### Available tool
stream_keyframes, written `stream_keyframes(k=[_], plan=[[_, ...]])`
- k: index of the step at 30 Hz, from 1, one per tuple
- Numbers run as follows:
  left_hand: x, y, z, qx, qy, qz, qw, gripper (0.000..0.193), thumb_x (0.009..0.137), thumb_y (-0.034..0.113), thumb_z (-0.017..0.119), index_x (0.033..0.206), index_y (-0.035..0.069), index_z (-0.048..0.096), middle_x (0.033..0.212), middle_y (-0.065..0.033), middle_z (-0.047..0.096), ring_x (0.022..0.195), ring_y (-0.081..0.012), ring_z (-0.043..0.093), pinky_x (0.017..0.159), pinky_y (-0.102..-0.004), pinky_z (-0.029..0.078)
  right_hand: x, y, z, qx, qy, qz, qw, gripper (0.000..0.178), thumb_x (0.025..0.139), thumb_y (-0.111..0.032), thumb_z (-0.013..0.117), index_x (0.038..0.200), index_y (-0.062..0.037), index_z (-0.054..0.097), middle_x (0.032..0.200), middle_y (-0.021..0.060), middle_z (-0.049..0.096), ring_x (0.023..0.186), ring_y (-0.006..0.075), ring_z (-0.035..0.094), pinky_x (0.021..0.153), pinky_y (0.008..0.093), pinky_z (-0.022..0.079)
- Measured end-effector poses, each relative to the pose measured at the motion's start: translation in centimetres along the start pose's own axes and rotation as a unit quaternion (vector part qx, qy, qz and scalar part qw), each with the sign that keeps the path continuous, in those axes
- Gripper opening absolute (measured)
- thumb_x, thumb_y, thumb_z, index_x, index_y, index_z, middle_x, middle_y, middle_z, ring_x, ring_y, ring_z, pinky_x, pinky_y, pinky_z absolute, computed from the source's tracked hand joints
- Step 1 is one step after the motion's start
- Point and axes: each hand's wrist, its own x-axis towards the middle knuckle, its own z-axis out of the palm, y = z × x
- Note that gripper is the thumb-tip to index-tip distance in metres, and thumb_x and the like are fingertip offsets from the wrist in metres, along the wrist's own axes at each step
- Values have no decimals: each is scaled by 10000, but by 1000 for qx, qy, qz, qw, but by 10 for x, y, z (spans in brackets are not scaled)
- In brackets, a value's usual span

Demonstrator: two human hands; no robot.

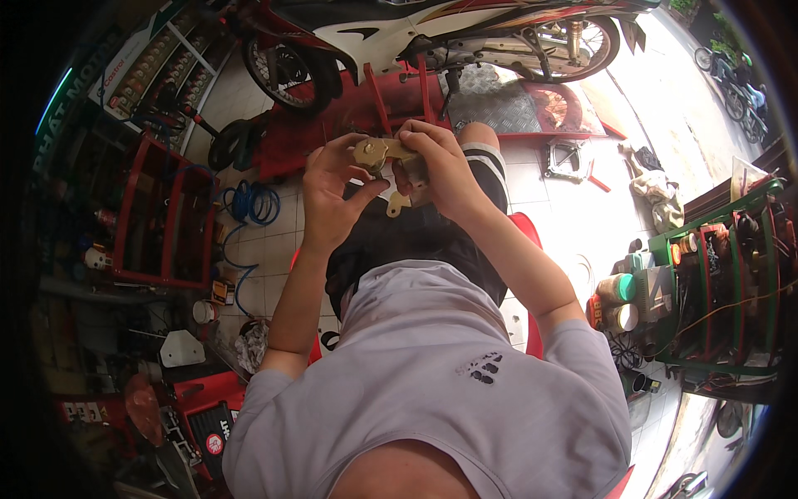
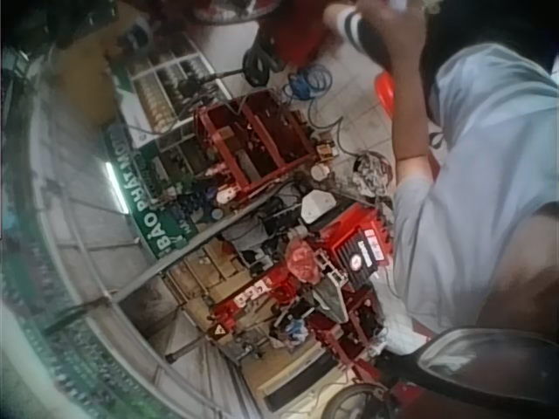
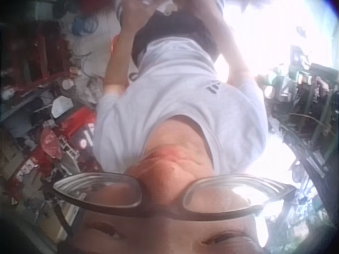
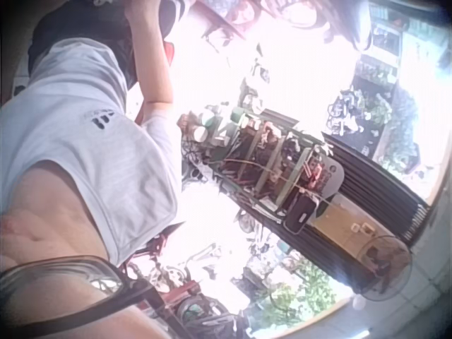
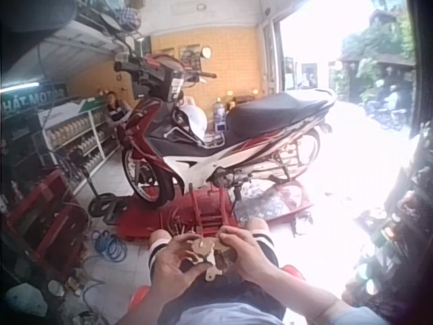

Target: The person sits on a stool in a workshop and assembles a mechanical part, likely a motorcycle brake caliper. They insert a bolt into the caliper body, attach a brake pad, and use a wrench to tighten the bolt. The person handles the caliper, bolt, brake pad, and wrench throughout the process.

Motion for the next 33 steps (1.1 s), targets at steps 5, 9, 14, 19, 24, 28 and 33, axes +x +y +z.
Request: stream_keyframes(k=[5,9,14,19,24,28,33], plan=[[-2,-5,-5,63,-8,-6,998,622,716,-113,746,1266,19,488,1048,-75,636,907,-146,633,792,-268,509,-2,-1,0,-1,-12,-3,1000,173,957,-188,439,889,-43,503,681,68,554,523,154,554,503,263,440],[-1,-3,-4,8,-24,11,1000,612,733,-130,719,1274,14,472,1073,-82,635,936,-148,635,822,-277,504,-1,-1,2,-3,-1,-4,1000,172,957,-185,441,881,-44,503,677,66,549,519,149,552,501,263,441],[-3,-1,0,21,-5,-11,1000,580,758,-130,691,1276,13,472,1134,-86,612,1001,-158,629,823,-271,506,-1,0,1,33,-15,-6,999,163,958,-160,488,855,-37,513,740,84,596,509,150,567,460,265,443],[-1,2,-1,-9,-41,-45,998,629,735,-128,716,1299,15,476,1154,-82,590,985,-150,626,806,-258,510,-1,2,5,15,25,-18,999,171,959,-162,485,846,-37,513,730,84,590,510,150,563,458,264,439],[-2,1,-3,56,-20,-16,998,641,736,-123,716,1314,15,475,1138,-73,598,976,-142,625,793,-256,508,-1,2,2,26,4,-15,1000,172,957,-163,485,846,-35,516,713,85,586,495,153,555,456,264,436],[-2,-3,-2,-28,-18,-32,999,613,739,-96,717,1300,20,499,1012,-79,654,904,-135,630,770,-264,499,-1,1,3,5,6,-11,1000,172,955,-178,454,867,-40,508,687,66,552,498,142,540,480,260,436],[0,6,-3,-21,-45,-11,999,588,747,-123,699,1285,2,497,1185,-76,567,1032,-137,594,793,-271,507,-4,-2,2,1,0,-5,1000,177,949,-183,448,861,-43,510,686,59,541,516,137,539,498,265,440]])
